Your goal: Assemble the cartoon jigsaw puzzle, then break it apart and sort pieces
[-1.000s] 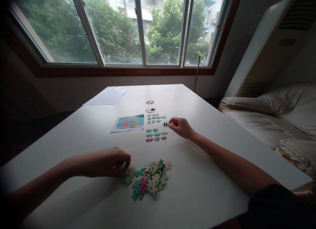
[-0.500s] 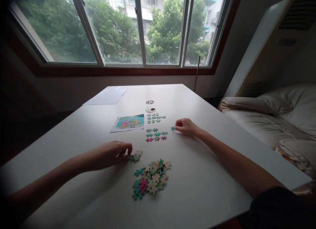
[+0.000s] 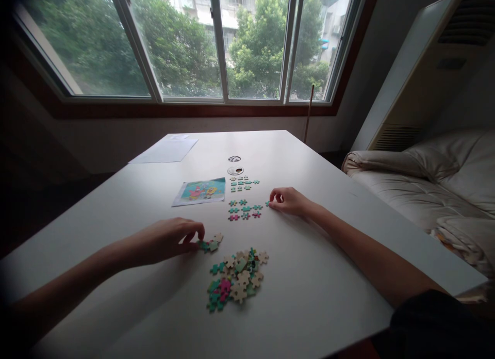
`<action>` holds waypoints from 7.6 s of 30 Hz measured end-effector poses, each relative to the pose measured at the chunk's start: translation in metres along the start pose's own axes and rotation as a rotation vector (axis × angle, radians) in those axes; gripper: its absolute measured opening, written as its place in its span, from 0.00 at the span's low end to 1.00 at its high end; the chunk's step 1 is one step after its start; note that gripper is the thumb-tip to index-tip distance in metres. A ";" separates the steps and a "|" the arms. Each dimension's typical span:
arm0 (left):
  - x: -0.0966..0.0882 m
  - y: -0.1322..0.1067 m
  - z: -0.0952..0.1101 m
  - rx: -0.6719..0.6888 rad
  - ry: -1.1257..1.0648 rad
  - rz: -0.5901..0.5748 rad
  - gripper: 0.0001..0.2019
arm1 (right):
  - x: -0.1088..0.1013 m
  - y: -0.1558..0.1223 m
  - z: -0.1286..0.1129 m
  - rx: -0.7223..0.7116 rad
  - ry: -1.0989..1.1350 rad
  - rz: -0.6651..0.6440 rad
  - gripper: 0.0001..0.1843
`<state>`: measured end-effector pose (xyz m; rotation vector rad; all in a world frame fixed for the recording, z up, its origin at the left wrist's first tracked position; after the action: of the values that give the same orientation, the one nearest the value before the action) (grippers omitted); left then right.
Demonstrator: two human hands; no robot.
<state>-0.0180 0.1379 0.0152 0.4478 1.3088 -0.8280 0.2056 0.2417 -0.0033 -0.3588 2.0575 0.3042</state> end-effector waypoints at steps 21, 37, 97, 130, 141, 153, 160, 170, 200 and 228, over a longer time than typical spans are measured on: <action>0.004 0.004 0.014 0.091 -0.182 0.043 0.12 | 0.005 0.000 -0.003 -0.073 0.096 -0.064 0.11; 0.004 0.000 0.014 0.108 -0.217 0.017 0.09 | 0.005 0.000 -0.002 -0.059 0.115 -0.063 0.13; 0.021 0.026 0.018 -0.003 -1.259 0.408 0.13 | 0.023 -0.083 -0.146 -0.532 0.026 0.259 0.07; -0.001 0.015 0.003 -0.001 -0.547 0.353 0.08 | -0.024 -0.052 -0.103 -0.310 -0.056 0.539 0.14; 0.009 0.016 0.015 0.089 -0.203 0.243 0.10 | -0.032 -0.045 -0.091 -0.296 -0.099 0.588 0.15; 0.002 0.015 0.027 0.151 -0.148 0.226 0.11 | -0.034 -0.034 -0.091 -0.262 -0.183 0.490 0.15; -0.003 0.011 0.020 0.115 -0.009 0.249 0.10 | -0.028 0.017 -0.048 -0.089 -0.194 0.343 0.14; -0.007 0.009 0.012 -0.038 0.061 0.261 0.09 | 0.000 0.060 -0.005 0.084 -0.068 0.107 0.15; -0.018 0.005 0.009 -0.124 0.172 0.420 0.13 | 0.014 -0.039 -0.087 -0.305 0.001 0.115 0.08; -0.007 0.010 0.004 -0.097 -0.520 0.606 0.14 | 0.006 -0.073 -0.141 -0.542 -0.125 0.408 0.09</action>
<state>-0.0080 0.1436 0.0214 0.4769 0.6655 -0.3305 0.1175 0.1225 0.0550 -0.2294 1.8882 1.1143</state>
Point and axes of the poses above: each hand's wrist, its own y-axis towards the middle knuckle, its own x-axis out of the palm, z = x × y, the point moved 9 cm from there along y, towards the middle knuckle, and after that the axes turned 11 degrees about x, right-handed, at the moved point
